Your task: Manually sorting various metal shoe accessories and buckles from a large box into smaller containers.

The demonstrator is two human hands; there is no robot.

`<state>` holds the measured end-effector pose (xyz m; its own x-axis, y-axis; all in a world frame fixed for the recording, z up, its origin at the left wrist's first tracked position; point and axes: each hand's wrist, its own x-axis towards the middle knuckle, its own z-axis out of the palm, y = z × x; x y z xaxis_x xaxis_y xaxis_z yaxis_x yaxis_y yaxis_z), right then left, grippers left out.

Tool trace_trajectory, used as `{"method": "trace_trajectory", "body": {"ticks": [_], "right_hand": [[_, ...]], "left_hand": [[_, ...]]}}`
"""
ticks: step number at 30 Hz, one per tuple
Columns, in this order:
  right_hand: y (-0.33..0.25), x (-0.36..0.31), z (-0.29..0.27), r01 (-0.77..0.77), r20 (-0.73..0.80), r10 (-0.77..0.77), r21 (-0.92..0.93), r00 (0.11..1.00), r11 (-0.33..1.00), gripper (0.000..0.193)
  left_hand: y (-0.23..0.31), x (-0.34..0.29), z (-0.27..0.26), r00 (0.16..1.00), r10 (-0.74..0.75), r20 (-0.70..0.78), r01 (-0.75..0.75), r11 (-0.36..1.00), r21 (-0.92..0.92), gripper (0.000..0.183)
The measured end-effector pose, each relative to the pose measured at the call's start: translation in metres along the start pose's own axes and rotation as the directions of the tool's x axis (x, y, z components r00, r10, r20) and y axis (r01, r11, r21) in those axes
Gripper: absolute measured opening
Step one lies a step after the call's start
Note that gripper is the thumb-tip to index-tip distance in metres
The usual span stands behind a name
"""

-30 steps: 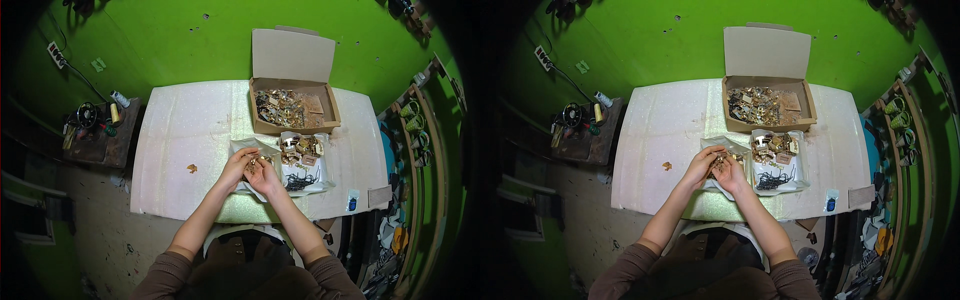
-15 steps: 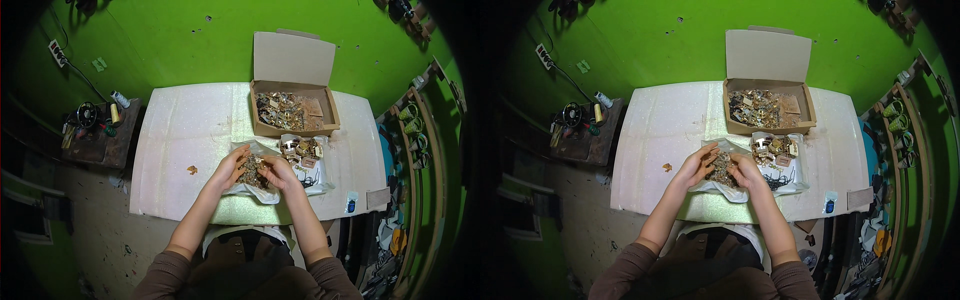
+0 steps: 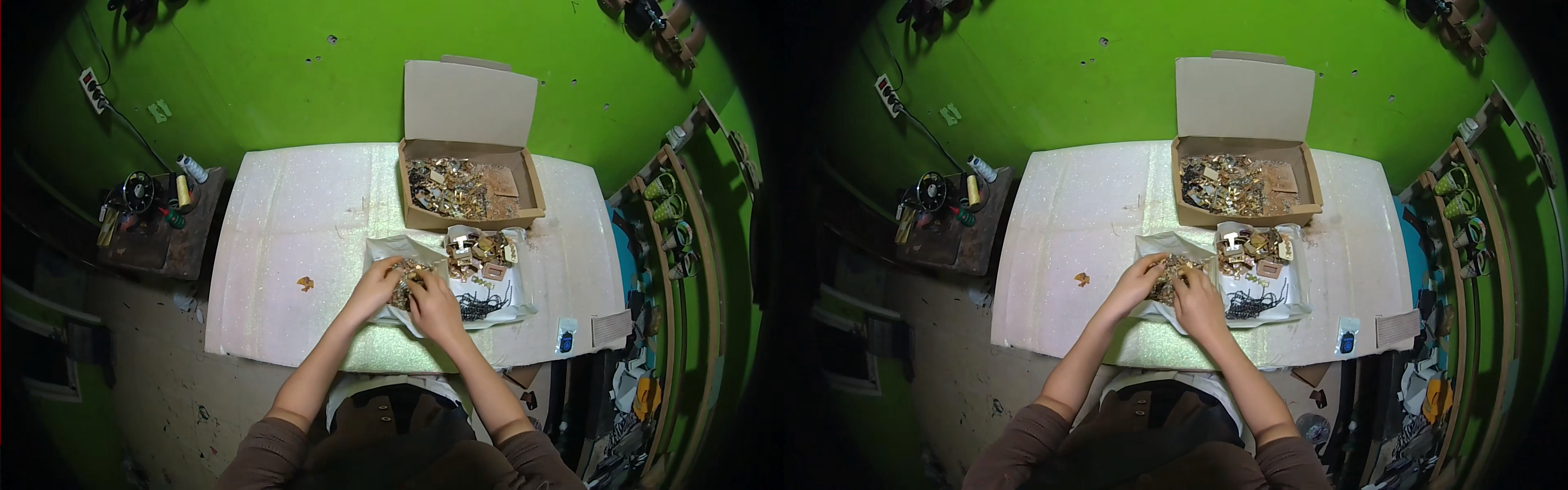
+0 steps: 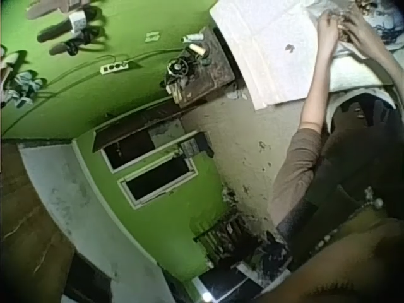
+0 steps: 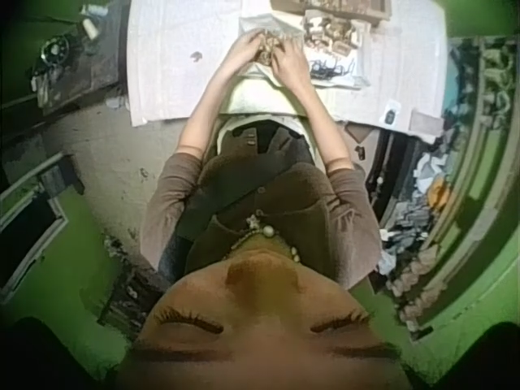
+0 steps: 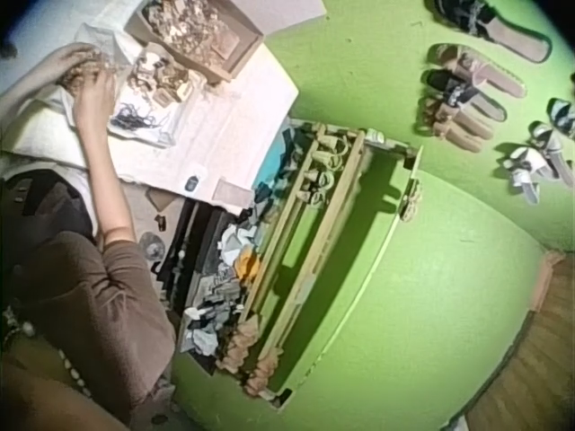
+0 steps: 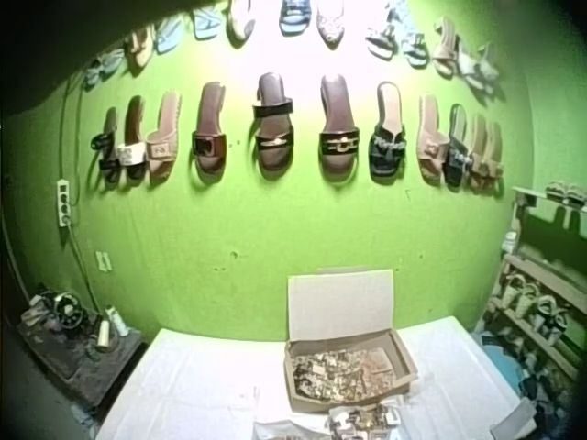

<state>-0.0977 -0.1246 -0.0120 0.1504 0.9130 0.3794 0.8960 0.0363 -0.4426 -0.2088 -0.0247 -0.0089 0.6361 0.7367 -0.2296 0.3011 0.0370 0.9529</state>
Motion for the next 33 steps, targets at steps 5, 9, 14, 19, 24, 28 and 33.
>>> {"method": "trace_trajectory", "body": {"ticks": [5,9,14,19,24,28,33], "right_hand": [[-0.001,-0.003,-0.042,-0.015,-0.096,0.03,0.15,0.995,0.989,0.025],[0.027,-0.011,-0.024,0.016,-0.161,0.01,0.162,0.987,0.987,0.024],[0.049,-0.026,-0.041,-0.116,0.051,0.106,0.28,0.993,0.953,0.024],[0.108,-0.032,-0.067,-0.189,0.146,0.132,0.503,0.98,0.843,0.024],[0.16,0.012,-0.115,-0.45,0.478,0.147,0.617,0.866,0.646,0.021],[0.224,0.062,-0.126,-0.307,0.313,0.096,0.744,0.945,0.594,0.022],[0.272,0.16,-0.123,-0.264,0.294,0.128,0.487,0.947,0.833,0.026]], "left_hand": [[0.025,-0.011,-0.003,0.967,0.222,-0.128,-0.229,0.972,-0.048,0.031],[0.011,0.014,0.028,0.993,0.101,-0.06,-0.111,0.975,-0.192,0.032],[0.014,0.021,0.055,0.993,0.047,-0.108,-0.067,0.979,-0.193,0.033],[0.042,0.043,0.09,0.973,0.074,-0.217,-0.121,0.97,-0.212,0.028],[0.053,0.079,0.11,0.939,0.221,-0.265,-0.246,0.967,-0.067,0.026],[0.07,0.122,0.124,0.933,0.284,-0.219,-0.276,0.959,0.07,0.028],[0.082,0.164,0.116,0.944,0.287,-0.164,-0.223,0.919,0.324,0.027]]}}
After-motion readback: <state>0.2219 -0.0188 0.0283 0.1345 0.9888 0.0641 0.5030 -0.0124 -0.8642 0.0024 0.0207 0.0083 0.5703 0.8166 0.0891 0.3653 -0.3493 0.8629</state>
